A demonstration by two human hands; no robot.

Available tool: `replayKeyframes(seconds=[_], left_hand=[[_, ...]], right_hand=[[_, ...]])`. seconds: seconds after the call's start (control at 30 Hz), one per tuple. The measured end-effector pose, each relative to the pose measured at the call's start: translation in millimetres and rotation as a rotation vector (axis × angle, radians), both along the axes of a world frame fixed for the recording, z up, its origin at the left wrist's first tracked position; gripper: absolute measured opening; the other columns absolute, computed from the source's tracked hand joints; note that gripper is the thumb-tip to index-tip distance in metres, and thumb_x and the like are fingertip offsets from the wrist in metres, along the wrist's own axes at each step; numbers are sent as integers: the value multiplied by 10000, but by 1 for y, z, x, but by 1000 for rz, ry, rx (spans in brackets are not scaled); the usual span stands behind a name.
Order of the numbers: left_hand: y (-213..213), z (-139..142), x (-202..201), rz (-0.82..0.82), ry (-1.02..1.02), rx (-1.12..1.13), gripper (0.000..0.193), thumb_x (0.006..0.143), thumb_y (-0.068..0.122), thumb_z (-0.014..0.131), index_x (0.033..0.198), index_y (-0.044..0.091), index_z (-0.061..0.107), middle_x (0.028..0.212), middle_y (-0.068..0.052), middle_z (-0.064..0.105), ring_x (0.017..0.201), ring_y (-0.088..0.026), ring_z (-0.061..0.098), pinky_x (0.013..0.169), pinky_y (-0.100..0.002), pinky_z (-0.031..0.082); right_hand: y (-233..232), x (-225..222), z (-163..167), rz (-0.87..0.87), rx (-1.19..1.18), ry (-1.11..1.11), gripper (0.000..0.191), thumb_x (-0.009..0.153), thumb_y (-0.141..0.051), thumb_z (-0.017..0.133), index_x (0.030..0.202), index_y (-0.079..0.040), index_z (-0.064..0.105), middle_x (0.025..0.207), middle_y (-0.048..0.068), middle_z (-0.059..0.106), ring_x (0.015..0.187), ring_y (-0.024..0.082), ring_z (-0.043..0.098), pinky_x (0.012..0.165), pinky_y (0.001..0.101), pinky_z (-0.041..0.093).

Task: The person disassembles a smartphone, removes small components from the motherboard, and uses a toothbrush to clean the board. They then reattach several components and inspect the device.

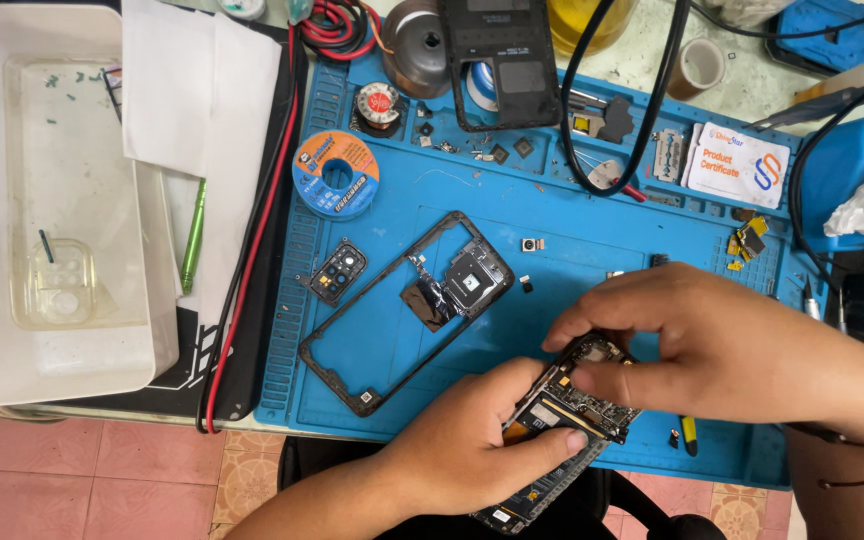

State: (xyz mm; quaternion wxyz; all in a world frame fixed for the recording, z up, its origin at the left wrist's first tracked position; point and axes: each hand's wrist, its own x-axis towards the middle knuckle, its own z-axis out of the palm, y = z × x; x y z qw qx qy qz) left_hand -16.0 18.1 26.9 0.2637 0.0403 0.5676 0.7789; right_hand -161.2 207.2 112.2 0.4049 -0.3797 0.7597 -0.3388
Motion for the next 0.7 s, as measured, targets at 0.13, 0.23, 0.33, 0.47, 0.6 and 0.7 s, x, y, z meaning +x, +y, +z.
replayKeyframes(seconds=[0.13, 0.23, 0.33, 0.47, 0.6, 0.7], left_hand=[[0, 0, 0, -10, -12, -8, 318, 949, 207, 712, 1170, -1, 617, 988, -43, 737, 900, -73, 693, 791, -260, 568], [0, -1, 0, -15, -19, 0, 318, 950, 198, 716, 1176, -3, 616, 989, -43, 735, 903, -72, 688, 795, -260, 568], [0, -3, 0, -9, -6, 57, 318, 962, 181, 712, 1197, -8, 610, 1022, -40, 729, 941, -65, 679, 827, -255, 566], [1, -6, 1, -15, -28, 102, 324, 966, 167, 704, 1219, -6, 600, 1048, -33, 721, 966, -59, 672, 850, -249, 561], [2, -7, 2, -13, -21, 146, 316, 982, 155, 702, 1232, -6, 593, 1058, -32, 710, 970, -61, 658, 860, -252, 554], [1, -7, 2, -23, 27, 93, 313, 984, 172, 710, 1221, -5, 605, 1052, -42, 716, 968, -69, 649, 860, -262, 550]], right_hand=[[-9, -2, 1, -54, 154, -109, 224, 861, -225, 743, 1048, -118, 802, 898, 3, 801, 769, 134, 728, 632, 272, 598], [-18, -7, 5, -66, 408, -131, 230, 834, -229, 738, 1028, -157, 838, 811, 8, 786, 701, 128, 685, 603, 281, 593], [-25, -12, 9, -22, 440, -117, 228, 826, -234, 743, 1018, -162, 842, 769, 9, 778, 664, 129, 693, 589, 289, 587], [-24, -12, 11, 43, 289, -39, 185, 837, -236, 736, 974, -153, 829, 796, -16, 766, 676, 121, 706, 550, 285, 576], [-15, -6, 9, 20, 299, 19, 201, 825, -238, 732, 989, -177, 831, 779, -18, 810, 684, 145, 709, 548, 295, 573], [-8, -4, 5, 55, 187, 82, 170, 847, -250, 741, 974, -170, 822, 818, -32, 814, 715, 155, 724, 574, 298, 571]])
